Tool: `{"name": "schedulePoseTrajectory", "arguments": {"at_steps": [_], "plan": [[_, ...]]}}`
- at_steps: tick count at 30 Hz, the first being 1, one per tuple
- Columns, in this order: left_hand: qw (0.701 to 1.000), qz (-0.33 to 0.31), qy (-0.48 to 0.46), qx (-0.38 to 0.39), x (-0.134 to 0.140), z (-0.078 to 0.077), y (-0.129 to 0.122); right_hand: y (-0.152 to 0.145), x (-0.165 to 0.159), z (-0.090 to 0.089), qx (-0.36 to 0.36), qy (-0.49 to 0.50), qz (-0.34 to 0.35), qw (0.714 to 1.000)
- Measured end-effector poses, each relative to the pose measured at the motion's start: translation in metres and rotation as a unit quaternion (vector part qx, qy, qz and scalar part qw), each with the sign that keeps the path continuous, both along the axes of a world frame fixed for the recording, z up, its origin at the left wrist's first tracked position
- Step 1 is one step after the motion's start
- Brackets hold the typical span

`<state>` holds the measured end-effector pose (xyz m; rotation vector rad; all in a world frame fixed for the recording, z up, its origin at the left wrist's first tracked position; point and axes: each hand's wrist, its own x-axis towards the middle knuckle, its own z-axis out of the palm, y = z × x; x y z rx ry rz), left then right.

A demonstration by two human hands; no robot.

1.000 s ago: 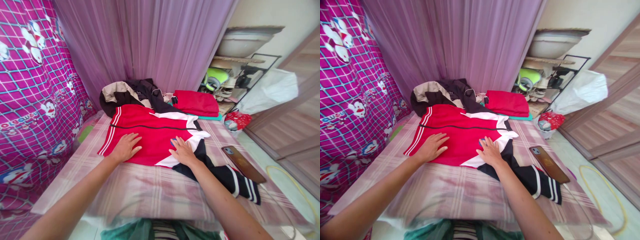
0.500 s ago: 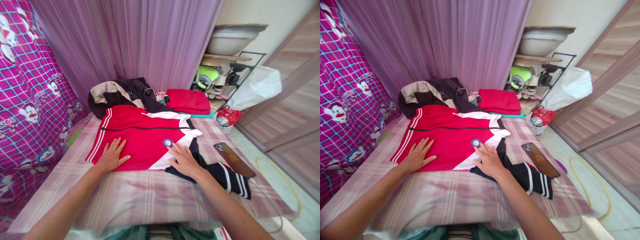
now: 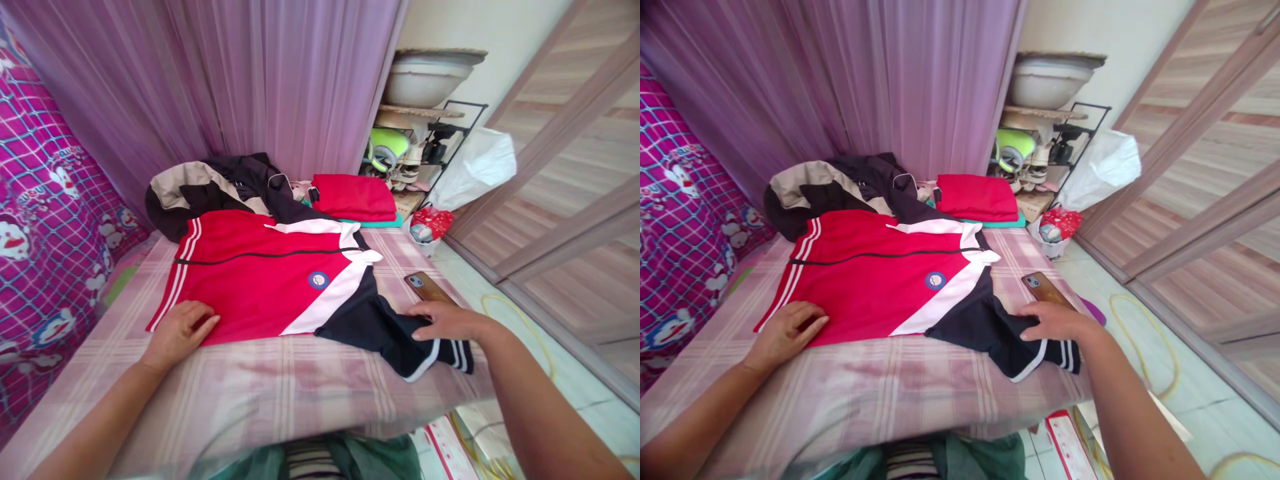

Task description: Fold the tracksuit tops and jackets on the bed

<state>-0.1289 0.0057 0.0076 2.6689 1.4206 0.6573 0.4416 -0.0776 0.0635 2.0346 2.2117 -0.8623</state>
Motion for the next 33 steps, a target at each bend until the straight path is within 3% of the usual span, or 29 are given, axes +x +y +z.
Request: {"name": "schedulePoseTrajectory", "arguments": {"at_steps": [5,8,10,12,13,14,16,18,19,21,23,26,29,33], "plan": [[0.998,-0.031,0.045,-0.040,-0.031,0.000,-0.002,0.016,-0.004,0.020,-0.084,-0.014,0.025,0.996],[0.994,-0.040,0.087,-0.051,-0.040,-0.001,-0.002,0.043,-0.002,0.051,-0.103,-0.031,0.031,0.994],[0.993,-0.035,0.097,-0.057,-0.042,0.000,-0.003,0.072,-0.006,0.076,-0.079,-0.068,0.050,0.993],[0.993,-0.026,0.091,-0.065,-0.040,0.002,-0.003,0.109,-0.020,0.098,0.016,-0.121,0.041,0.992],[0.994,-0.019,0.086,-0.070,-0.039,0.004,-0.003,0.127,-0.031,0.107,0.109,-0.159,0.001,0.981],[0.994,-0.009,0.079,-0.075,-0.037,0.005,-0.003,0.145,-0.043,0.114,0.231,-0.169,-0.033,0.958],[0.995,0.014,0.062,-0.078,-0.034,0.007,-0.004,0.174,-0.068,0.119,0.439,-0.143,-0.081,0.883],[0.996,0.039,0.041,-0.065,-0.033,0.006,-0.006,0.189,-0.091,0.113,0.506,-0.118,-0.079,0.851],[0.997,0.052,0.029,-0.052,-0.033,0.005,-0.008,0.191,-0.099,0.105,0.496,-0.116,-0.081,0.857],[0.997,0.074,0.015,-0.024,-0.036,0.002,-0.013,0.185,-0.109,0.084,0.409,-0.130,-0.096,0.898],[0.997,0.080,0.014,-0.005,-0.041,-0.003,-0.017,0.171,-0.111,0.058,0.272,-0.150,-0.106,0.945],[0.997,0.072,0.017,0.010,-0.049,-0.011,-0.018,0.152,-0.109,0.020,0.138,-0.157,-0.098,0.973],[0.996,0.089,0.003,-0.003,-0.056,-0.013,-0.012,0.146,-0.111,-0.003,0.112,-0.118,-0.099,0.982],[0.990,0.124,-0.018,-0.065,-0.058,0.003,0.006,0.152,-0.114,-0.007,0.121,-0.055,-0.056,0.989]]}}
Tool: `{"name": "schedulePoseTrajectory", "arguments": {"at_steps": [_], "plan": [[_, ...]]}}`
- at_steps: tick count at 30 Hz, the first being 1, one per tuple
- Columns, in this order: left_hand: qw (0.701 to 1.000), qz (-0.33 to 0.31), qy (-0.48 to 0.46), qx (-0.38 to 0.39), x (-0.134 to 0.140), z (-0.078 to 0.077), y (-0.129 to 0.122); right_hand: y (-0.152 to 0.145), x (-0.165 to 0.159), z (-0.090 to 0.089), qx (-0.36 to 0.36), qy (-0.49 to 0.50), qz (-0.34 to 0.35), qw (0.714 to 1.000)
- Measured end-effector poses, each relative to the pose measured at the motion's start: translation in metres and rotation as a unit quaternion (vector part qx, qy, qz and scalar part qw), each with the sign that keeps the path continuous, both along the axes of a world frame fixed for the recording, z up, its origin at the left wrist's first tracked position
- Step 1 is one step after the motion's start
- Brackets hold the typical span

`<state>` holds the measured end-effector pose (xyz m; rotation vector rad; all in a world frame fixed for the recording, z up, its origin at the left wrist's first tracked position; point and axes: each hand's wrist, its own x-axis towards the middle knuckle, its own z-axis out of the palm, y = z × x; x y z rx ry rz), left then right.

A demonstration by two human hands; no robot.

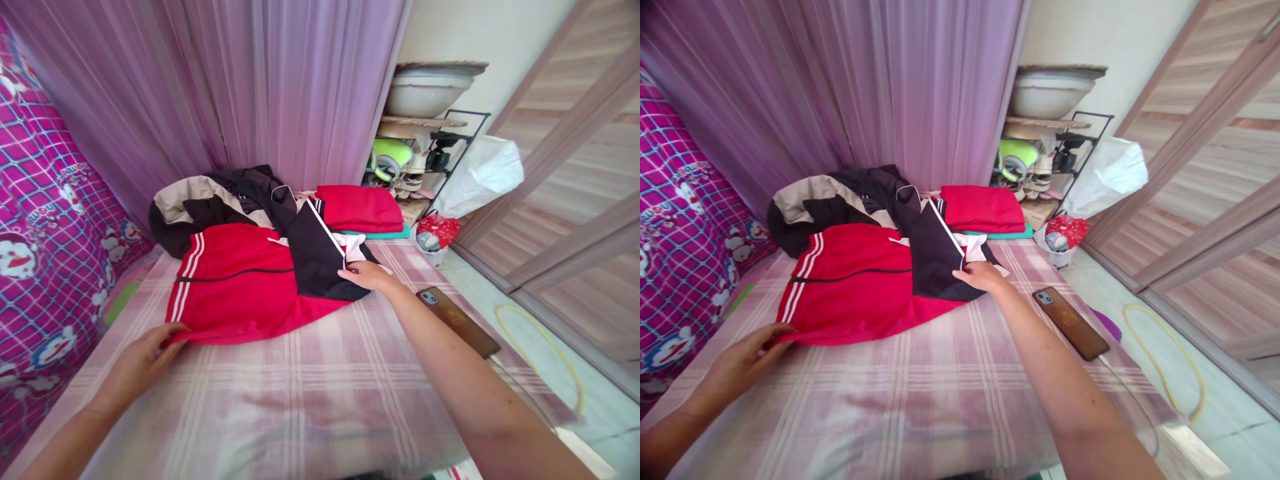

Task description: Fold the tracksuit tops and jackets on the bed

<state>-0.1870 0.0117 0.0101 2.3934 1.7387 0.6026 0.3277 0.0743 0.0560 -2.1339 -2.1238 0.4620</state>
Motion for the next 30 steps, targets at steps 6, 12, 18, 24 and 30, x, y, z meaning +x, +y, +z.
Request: {"name": "schedulePoseTrajectory", "arguments": {"at_steps": [6,12,18,24,30], "plan": [[0.998,0.026,0.019,-0.058,0.011,0.042,0.051,-0.007,0.050,-0.002,0.008,0.029,-0.054,0.998],[0.974,0.101,0.174,-0.100,0.042,0.041,0.097,-0.026,0.073,-0.032,0.057,0.029,-0.078,0.995],[0.982,0.078,0.166,-0.050,0.044,0.034,0.092,-0.022,0.067,-0.025,0.022,0.057,-0.040,0.997],[0.983,0.056,0.088,0.148,0.033,0.024,0.044,-0.031,0.067,-0.012,-0.031,0.038,-0.052,0.997],[0.988,-0.057,0.113,0.092,0.016,-0.009,0.029,-0.062,0.066,-0.056,0.110,0.234,-0.136,0.956]]}}
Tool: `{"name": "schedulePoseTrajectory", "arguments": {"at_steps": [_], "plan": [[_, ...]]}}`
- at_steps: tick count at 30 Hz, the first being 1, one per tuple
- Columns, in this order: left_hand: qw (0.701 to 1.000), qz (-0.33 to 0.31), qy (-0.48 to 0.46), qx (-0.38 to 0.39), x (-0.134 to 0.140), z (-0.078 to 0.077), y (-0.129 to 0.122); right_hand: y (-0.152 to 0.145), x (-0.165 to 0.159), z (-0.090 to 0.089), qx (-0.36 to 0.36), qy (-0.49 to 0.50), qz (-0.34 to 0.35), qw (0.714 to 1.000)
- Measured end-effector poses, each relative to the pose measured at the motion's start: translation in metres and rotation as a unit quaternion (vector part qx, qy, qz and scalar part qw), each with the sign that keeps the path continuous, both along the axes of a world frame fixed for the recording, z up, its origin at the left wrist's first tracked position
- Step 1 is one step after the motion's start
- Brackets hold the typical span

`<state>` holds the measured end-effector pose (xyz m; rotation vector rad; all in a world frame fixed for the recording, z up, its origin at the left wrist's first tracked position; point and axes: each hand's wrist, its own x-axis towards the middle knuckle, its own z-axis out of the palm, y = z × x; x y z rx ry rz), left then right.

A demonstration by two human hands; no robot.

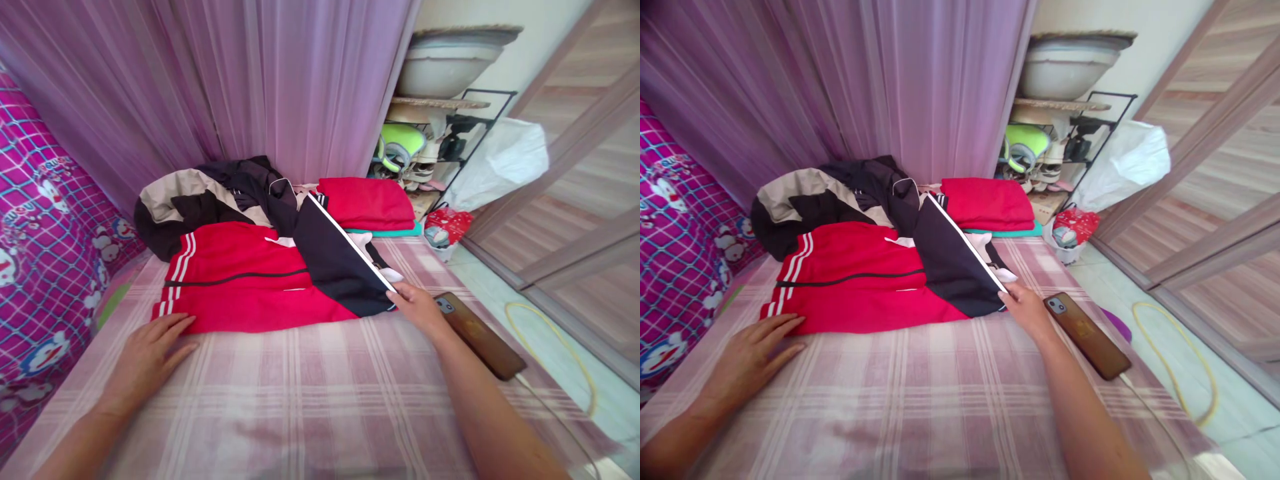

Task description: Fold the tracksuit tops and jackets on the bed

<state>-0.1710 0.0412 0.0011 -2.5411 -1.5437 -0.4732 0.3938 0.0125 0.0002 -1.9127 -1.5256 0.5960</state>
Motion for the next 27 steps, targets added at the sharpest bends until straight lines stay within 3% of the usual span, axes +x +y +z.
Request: {"name": "schedulePoseTrajectory", "arguments": {"at_steps": [3,5,9,11,14,16,19,23,27], "plan": [[1.000,0.008,0.021,-0.008,0.002,-0.001,0.014,0.000,-0.008,-0.021,0.085,0.157,-0.099,0.979],[0.999,0.009,0.030,-0.018,0.005,0.004,0.022,0.008,-0.014,-0.023,0.116,0.256,-0.145,0.949],[1.000,0.020,0.023,0.007,0.004,0.024,0.023,0.026,-0.018,0.004,0.188,0.337,-0.171,0.907],[0.999,0.033,0.005,0.042,-0.002,0.035,0.019,0.028,-0.014,0.025,0.228,0.295,-0.156,0.915],[0.997,0.034,-0.012,0.065,-0.013,0.040,0.011,0.015,-0.007,0.045,0.232,0.136,-0.084,0.959],[0.999,0.015,-0.004,0.047,-0.018,0.034,0.005,0.002,-0.005,0.042,0.167,0.032,0.001,0.985],[1.000,-0.014,0.018,0.006,-0.021,0.017,-0.005,-0.015,-0.007,0.017,0.070,-0.033,0.079,0.994],[0.999,-0.017,0.046,-0.008,-0.021,0.008,-0.013,-0.027,-0.008,-0.009,0.077,-0.068,0.000,0.995],[0.996,-0.020,0.073,-0.044,-0.020,0.020,-0.009,-0.029,-0.014,0.011,0.134,-0.131,-0.080,0.979]]}}
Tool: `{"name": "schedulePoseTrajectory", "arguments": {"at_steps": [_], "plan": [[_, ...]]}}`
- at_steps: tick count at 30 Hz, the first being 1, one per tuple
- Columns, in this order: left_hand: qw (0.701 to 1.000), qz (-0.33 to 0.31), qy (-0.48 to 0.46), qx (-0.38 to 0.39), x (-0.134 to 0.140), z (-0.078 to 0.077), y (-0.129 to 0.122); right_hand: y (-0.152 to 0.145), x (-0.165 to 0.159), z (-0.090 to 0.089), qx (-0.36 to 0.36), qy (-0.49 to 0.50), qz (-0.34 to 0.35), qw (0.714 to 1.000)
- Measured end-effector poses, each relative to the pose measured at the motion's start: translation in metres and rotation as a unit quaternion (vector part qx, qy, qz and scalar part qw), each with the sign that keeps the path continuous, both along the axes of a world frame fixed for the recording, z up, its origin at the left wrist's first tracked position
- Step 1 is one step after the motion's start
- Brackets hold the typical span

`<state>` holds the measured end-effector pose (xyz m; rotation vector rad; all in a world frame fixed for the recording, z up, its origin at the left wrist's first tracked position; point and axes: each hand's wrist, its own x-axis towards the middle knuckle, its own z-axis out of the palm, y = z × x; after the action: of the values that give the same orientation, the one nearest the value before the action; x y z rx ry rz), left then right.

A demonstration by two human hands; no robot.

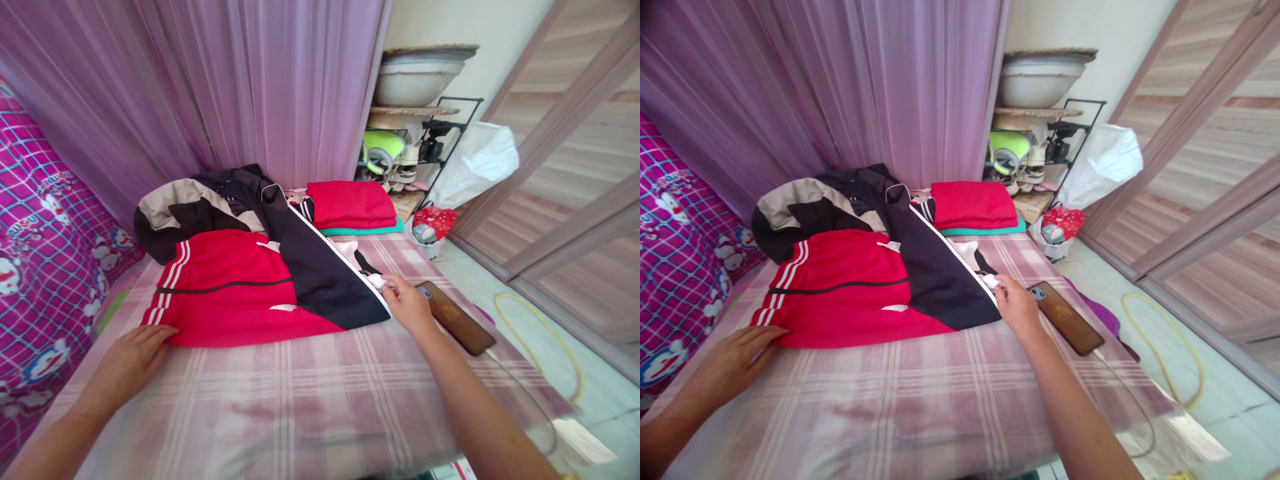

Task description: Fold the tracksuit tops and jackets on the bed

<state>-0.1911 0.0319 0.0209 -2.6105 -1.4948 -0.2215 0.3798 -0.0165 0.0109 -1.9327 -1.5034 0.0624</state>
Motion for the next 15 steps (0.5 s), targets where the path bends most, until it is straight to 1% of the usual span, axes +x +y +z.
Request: {"name": "schedulePoseTrajectory", "arguments": {"at_steps": [2,4,5,7,8,10,12,15], "plan": [[1.000,0.010,0.010,-0.020,0.003,0.008,0.004,0.001,-0.013,0.016,0.048,-0.018,0.012,0.999],[0.999,0.024,0.022,-0.040,0.010,0.015,0.006,0.003,-0.030,0.025,0.086,-0.035,0.071,0.993],[0.998,0.034,0.031,-0.050,0.014,0.018,0.007,0.005,-0.039,0.025,0.094,-0.047,0.111,0.988],[0.995,0.058,0.052,-0.068,0.024,0.023,0.008,0.011,-0.051,0.016,0.080,-0.077,0.179,0.978],[0.992,0.071,0.066,-0.074,0.029,0.026,0.008,0.014,-0.054,0.008,0.062,-0.093,0.194,0.975],[0.987,0.098,0.101,-0.080,0.039,0.031,0.010,0.020,-0.052,-0.010,0.029,-0.116,0.182,0.976],[0.978,0.120,0.147,-0.083,0.047,0.036,0.011,0.025,-0.045,-0.026,0.019,-0.123,0.153,0.980],[0.968,0.142,0.192,-0.074,0.061,0.042,0.012,0.029,-0.037,-0.038,0.028,-0.121,0.139,0.982]]}}
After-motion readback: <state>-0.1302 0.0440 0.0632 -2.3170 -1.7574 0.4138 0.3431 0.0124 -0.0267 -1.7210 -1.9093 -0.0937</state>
